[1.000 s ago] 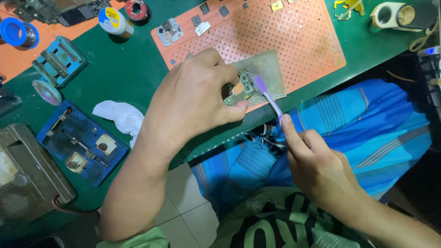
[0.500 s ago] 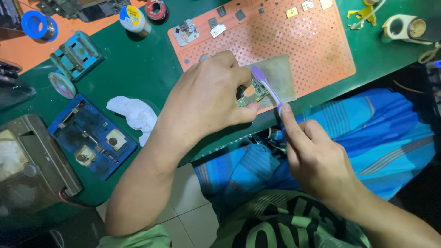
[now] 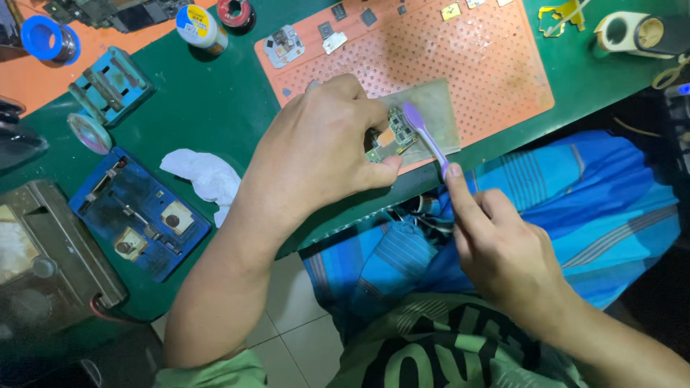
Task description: The person solders a small circuit board using a soldering iron and tweezers. They apply flux, solder components, and clean the board with a toothbrush. The person inspects the board with a magnifying glass.
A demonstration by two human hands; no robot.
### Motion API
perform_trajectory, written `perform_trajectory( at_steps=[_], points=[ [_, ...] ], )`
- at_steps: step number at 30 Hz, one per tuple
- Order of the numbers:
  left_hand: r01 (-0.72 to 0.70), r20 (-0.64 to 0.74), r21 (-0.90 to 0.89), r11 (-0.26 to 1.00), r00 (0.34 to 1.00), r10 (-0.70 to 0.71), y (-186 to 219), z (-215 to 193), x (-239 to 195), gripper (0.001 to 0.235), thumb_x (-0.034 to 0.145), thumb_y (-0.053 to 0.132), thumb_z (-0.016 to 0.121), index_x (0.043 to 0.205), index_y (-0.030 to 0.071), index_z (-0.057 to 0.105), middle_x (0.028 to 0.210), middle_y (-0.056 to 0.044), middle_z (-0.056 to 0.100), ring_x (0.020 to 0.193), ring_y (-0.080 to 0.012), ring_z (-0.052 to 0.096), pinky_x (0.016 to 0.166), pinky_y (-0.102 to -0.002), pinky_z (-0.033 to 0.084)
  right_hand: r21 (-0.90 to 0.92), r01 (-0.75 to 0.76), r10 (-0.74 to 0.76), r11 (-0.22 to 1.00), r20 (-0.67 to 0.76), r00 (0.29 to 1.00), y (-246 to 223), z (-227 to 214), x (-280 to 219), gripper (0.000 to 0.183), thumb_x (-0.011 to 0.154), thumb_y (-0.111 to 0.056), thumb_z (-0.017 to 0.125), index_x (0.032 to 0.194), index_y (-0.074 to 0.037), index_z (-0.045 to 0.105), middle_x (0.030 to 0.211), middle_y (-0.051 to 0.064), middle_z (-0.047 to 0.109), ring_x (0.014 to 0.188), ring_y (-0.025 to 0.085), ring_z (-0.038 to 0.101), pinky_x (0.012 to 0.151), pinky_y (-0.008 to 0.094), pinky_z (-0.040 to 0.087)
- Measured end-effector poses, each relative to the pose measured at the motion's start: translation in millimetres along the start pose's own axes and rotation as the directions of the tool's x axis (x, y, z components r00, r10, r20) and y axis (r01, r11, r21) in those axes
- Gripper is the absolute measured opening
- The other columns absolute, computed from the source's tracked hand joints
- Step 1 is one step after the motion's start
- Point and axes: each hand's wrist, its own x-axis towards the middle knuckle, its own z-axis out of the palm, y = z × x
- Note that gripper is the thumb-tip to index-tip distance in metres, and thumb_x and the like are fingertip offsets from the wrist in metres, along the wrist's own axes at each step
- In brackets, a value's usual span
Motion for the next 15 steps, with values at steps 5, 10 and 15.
perform_trajectory(
  at_steps=[5,10,15],
  points=[
    [-0.03,-0.006,0.002,1.0,1.0,0.03,4.3,0.4,1.4,0.026,0.062,0.032,0.069,0.067,0.009,0.059,0.068,-0.008,0.047,0.054,-0.0299,0.05,0.04,-0.041,0.038,0.011,-0.022,0.023,1.0,-0.072,0.997,5.1,4.3,0.0,0.053,0.08,-0.011,0.053,0.131,-0.014,0.039,0.071,0.004,0.036,0.048,0.026,0.041,0.033,0.041,0.042],
    [-0.009,0.017,0.038,0.999,1.0,0.008,1.2,-1.3,0.9,0.028,0.064,0.033,0.069,0.071,0.007,0.062,0.068,-0.009,0.047,0.053,-0.0308,0.05,0.04,-0.041,0.04,0.049,-0.027,0.024,0.998,0.048,0.999,9.4,1.8,-24.9,0.057,0.077,-0.011,0.049,0.132,-0.014,0.034,0.074,0.005,0.037,0.048,0.027,0.043,0.035,0.04,0.042],
    [-0.003,0.044,0.007,1.0,0.999,0.003,1.6,-2.5,2.5,0.026,0.063,0.028,0.067,0.078,0.007,0.063,0.073,-0.008,0.049,0.057,-0.0287,0.051,0.042,-0.041,0.039,0.16,0.101,-0.071,0.982,-0.187,0.98,11.6,0.3,-18.9,0.048,0.083,-0.002,0.053,0.129,-0.007,0.039,0.074,0.004,0.044,0.057,0.018,0.042,0.049,0.029,0.041]
  ],
)
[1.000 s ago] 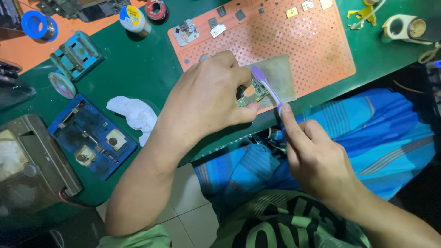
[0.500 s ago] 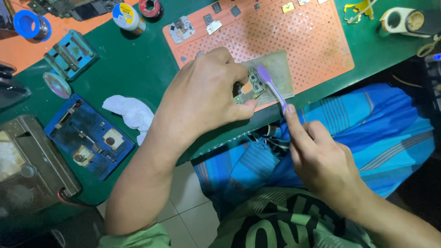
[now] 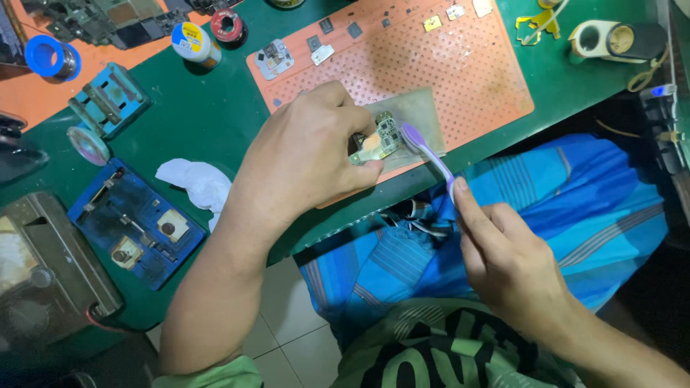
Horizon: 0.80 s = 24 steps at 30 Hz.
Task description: The person solders a small circuit board using a soldering iron and tweezers. They apply flux, solder components, and clean the board with a toothbrush. The person inspects the board with a magnifying glass.
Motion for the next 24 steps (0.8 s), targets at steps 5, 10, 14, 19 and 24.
perform_trajectory(
  at_steps=[5,10,14,19,24],
  points=[
    [-0.004,-0.013,0.021,1.0,1.0,0.004,-2.1,-0.9,-1.6,0.024,0.063,0.025,0.069,0.081,0.011,0.063,0.075,-0.005,0.048,0.06,-0.0276,0.052,0.041,-0.042,0.039,-0.073,-0.056,0.061,0.996,0.073,0.995,7.3,16.8,-14.7,0.052,0.081,-0.004,0.05,0.131,-0.007,0.037,0.07,0.005,0.036,0.046,0.024,0.036,0.034,0.035,0.035],
    [-0.092,-0.047,-0.079,0.993,0.995,0.088,-3.7,-3.7,-1.0,0.009,0.067,0.005,0.059,0.068,0.011,0.052,0.072,-0.006,0.043,0.054,-0.0273,0.046,0.037,-0.039,0.033,-0.006,0.007,-0.008,1.0,-0.186,0.983,17.9,10.9,-34.5,0.035,0.086,0.003,0.054,0.12,-0.001,0.048,0.087,0.01,0.058,0.07,0.016,0.055,0.063,0.023,0.043],
    [-0.083,-0.056,-0.108,0.991,0.995,0.077,-4.4,-1.0,-0.9,0.008,0.068,0.004,0.059,0.07,0.009,0.053,0.072,-0.006,0.043,0.054,-0.0259,0.046,0.036,-0.038,0.032,-0.02,-0.021,0.016,1.0,-0.224,0.975,27.1,17.0,-34.2,0.034,0.086,0.006,0.056,0.119,-0.001,0.051,0.083,0.011,0.058,0.065,0.016,0.051,0.063,0.022,0.042],
    [-0.064,-0.037,-0.097,0.993,0.997,0.061,-8.3,0.6,0.9,0.006,0.072,0.007,0.058,0.071,0.01,0.053,0.073,-0.007,0.043,0.054,-0.0274,0.046,0.036,-0.04,0.032,0.042,-0.026,0.034,0.999,-0.205,0.978,26.3,20.4,-23.9,0.032,0.085,0.006,0.058,0.116,-0.002,0.053,0.085,0.012,0.057,0.068,0.015,0.054,0.064,0.022,0.044],
    [-0.035,-0.026,-0.114,0.993,0.999,0.032,-10.0,1.2,1.3,0.003,0.072,0.008,0.056,0.072,0.01,0.055,0.074,-0.006,0.044,0.054,-0.0269,0.046,0.037,-0.039,0.031,0.039,-0.029,0.037,0.999,-0.209,0.977,24.3,23.7,-16.9,0.034,0.086,0.008,0.058,0.117,-0.005,0.052,0.084,0.011,0.057,0.065,0.015,0.051,0.063,0.023,0.043]
  ],
)
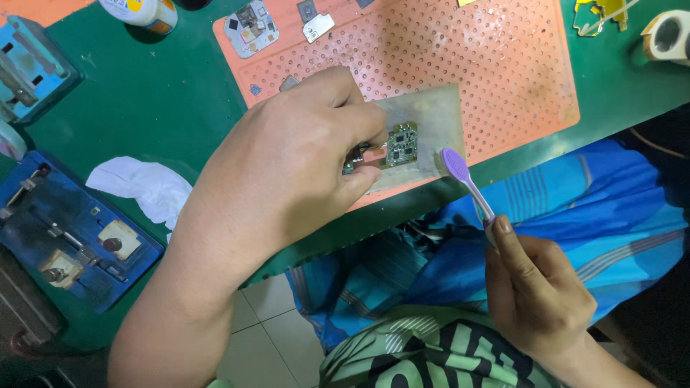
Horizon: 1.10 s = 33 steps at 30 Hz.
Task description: The person solders a small circuit board using a soldering iron and tweezers. They apply flux, solder components, and clean the board with a toothbrush. The person inspects the board with a magnifying glass.
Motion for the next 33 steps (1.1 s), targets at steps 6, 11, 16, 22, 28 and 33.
perform_trajectory(
  at_steps=[6,11,16,22,28,33],
  points=[
    [0.023,0.007,0.002,1.0,1.0,-0.023,-2.6,1.1,0.0,0.003,0.07,0.009,0.057,0.07,0.011,0.055,0.073,-0.006,0.043,0.055,-0.0283,0.044,0.039,-0.04,0.03,-0.057,-0.025,0.024,0.998,-0.024,0.999,-6.1,7.6,5.2,0.034,0.088,0.008,0.061,0.117,-0.007,0.054,0.083,0.008,0.057,0.065,0.014,0.051,0.061,0.022,0.041],
    [0.048,0.036,-0.022,0.999,0.998,-0.047,-0.8,-0.1,0.6,0.003,0.07,0.008,0.055,0.069,0.011,0.054,0.073,-0.006,0.043,0.054,-0.0265,0.043,0.039,-0.039,0.028,-0.073,0.048,-0.046,0.996,0.027,0.999,-0.5,12.1,11.3,0.034,0.089,0.007,0.059,0.119,-0.006,0.052,0.085,0.006,0.056,0.066,0.013,0.052,0.061,0.022,0.041],
    [0.013,0.026,-0.045,0.999,1.0,-0.012,0.0,-0.7,0.1,0.004,0.072,0.008,0.056,0.07,0.011,0.054,0.073,-0.006,0.044,0.054,-0.0254,0.044,0.039,-0.038,0.03,-0.055,0.085,-0.088,0.995,-0.051,0.995,-1.2,9.5,9.5,0.033,0.088,0.009,0.059,0.118,-0.003,0.052,0.084,0.011,0.056,0.067,0.017,0.051,0.061,0.025,0.043],
    [0.063,0.036,0.095,0.993,0.997,-0.067,6.6,-3.4,2.8,0.003,0.074,0.018,0.06,0.073,0.015,0.06,0.074,-0.002,0.048,0.056,-0.0255,0.051,0.035,-0.042,0.038,-0.082,-0.014,0.014,0.997,-0.008,1.0,2.6,0.9,11.5,0.038,0.088,0.005,0.053,0.122,-0.011,0.048,0.087,0.003,0.056,0.072,0.013,0.055,0.062,0.023,0.044],
    [0.059,0.102,0.113,0.992,0.992,-0.071,12.5,-8.3,6.2,0.005,0.072,0.023,0.059,0.076,0.019,0.06,0.073,0.001,0.052,0.068,-0.0259,0.053,0.043,-0.043,0.039,-0.516,-0.191,0.033,0.835,-0.301,0.953,82.6,-57.2,7.7,0.041,0.098,-0.007,0.058,0.133,0.012,0.049,0.093,0.015,0.062,0.077,0.031,0.059,0.067,0.039,0.047],
    [-0.092,0.059,-0.186,0.978,0.993,0.104,12.5,-10.7,5.6,0.01,0.071,0.013,0.065,0.08,0.015,0.06,0.07,-0.001,0.053,0.062,-0.0166,0.053,0.052,-0.029,0.039,-0.754,-0.146,-0.007,0.641,-0.196,0.981,140.3,-92.1,52.8,0.032,0.097,-0.018,0.055,0.126,-0.005,0.06,0.091,0.008,0.063,0.079,0.03,0.056,0.064,0.037,0.037]
  ],
)
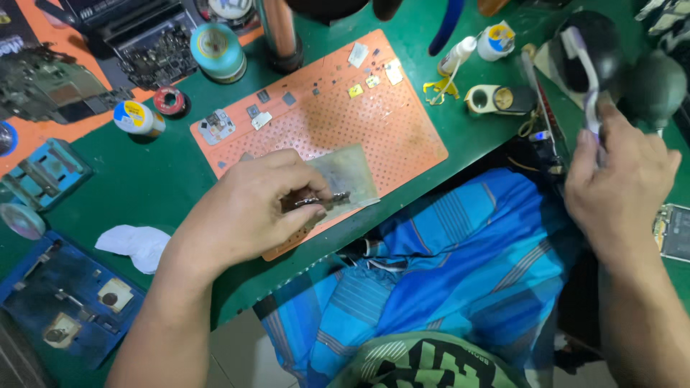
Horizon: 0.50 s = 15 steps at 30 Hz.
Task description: The person solders a small circuit board using a soldering iron and tweezers. They apply flux, solder components, and clean the board with a toothbrush. The person inspects the board with a magnifying glass.
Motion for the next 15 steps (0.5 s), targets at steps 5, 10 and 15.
perform_trajectory(
  at_steps=[5,10,15],
  points=[
    [-0.091,-0.178,-0.111,0.99,0.982,0.07,15.3,-0.7,3.2,0.015,0.072,0.008,0.066,0.086,0.012,0.065,0.073,-0.001,0.054,0.064,-0.0108,0.053,0.055,-0.02,0.041,-0.028,0.122,-0.125,0.992,-0.191,0.973,2.4,-3.1,51.5,0.028,0.093,-0.032,0.064,0.113,-0.014,0.062,0.106,0.007,0.058,0.093,0.028,0.046,0.067,0.036,0.028],
    [-0.095,-0.447,-0.381,0.92,0.89,-0.094,29.6,12.1,11.0,0.018,0.071,0.004,0.068,0.088,0.007,0.064,0.08,-0.004,0.056,0.069,-0.008,0.053,0.044,-0.014,0.036,0.27,0.276,-0.31,0.922,0.09,0.946,-11.3,3.4,79.2,0.03,0.076,-0.044,0.056,0.101,-0.027,0.062,0.1,-0.007,0.057,0.093,0.023,0.052,0.073,0.04,0.03],
    [0.035,-0.393,-0.568,0.823,0.866,-0.308,50.8,16.4,28.3,0.016,0.072,0.009,0.066,0.087,0.007,0.064,0.08,-0.002,0.06,0.061,-0.0035,0.049,0.052,-0.015,0.038,0.241,0.297,-0.31,0.924,0.016,0.951,-8.7,1.7,80.3,0.03,0.073,-0.043,0.058,0.092,-0.02,0.059,0.09,-0.004,0.061,0.086,0.019,0.057,0.081,0.038,0.03]
  ],
)
